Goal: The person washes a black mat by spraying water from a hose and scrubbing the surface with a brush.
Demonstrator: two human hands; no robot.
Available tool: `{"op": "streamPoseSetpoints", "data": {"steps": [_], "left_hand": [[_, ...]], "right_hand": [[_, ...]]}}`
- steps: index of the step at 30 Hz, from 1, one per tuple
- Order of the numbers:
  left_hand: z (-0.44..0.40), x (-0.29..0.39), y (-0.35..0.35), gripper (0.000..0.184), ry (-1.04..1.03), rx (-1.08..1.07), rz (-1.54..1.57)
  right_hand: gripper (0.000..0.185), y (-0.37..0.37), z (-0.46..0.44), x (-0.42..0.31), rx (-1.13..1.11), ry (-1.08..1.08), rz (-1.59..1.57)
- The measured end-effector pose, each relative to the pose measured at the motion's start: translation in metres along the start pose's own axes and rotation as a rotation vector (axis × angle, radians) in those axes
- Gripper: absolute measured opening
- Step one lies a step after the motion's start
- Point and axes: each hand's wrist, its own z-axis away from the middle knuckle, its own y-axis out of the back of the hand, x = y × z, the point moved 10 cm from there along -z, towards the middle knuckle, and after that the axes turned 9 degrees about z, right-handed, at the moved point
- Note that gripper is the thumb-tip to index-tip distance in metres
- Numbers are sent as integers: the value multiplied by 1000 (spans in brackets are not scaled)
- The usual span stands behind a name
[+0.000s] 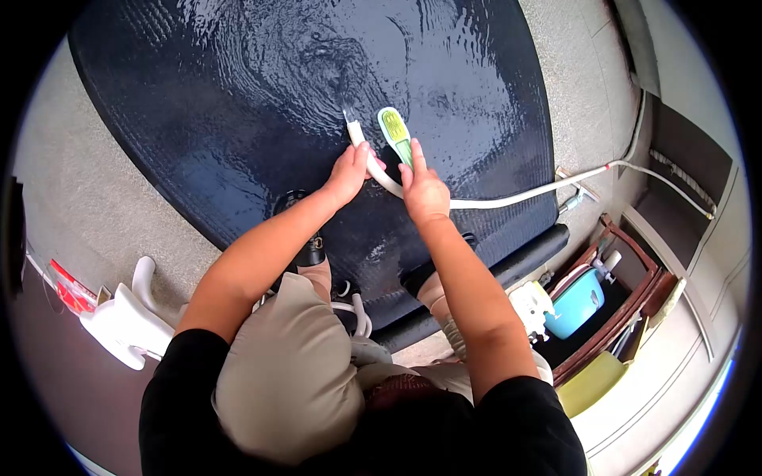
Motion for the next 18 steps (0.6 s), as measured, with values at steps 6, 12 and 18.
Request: {"op": "streamPoseSetpoints", "data": {"steps": [6, 12, 18], "left_hand": [[-1, -2, -2, 36, -8, -29, -119], [16, -9, -6, 37, 102, -31, -7], [71, -36, 4, 47, 304, -81, 232]], "right_hand": [[52, 34, -37, -25, -5, 8, 31], [51, 100, -105, -91, 88, 7, -133], [58, -6, 14, -37, -71, 156, -31]]}}
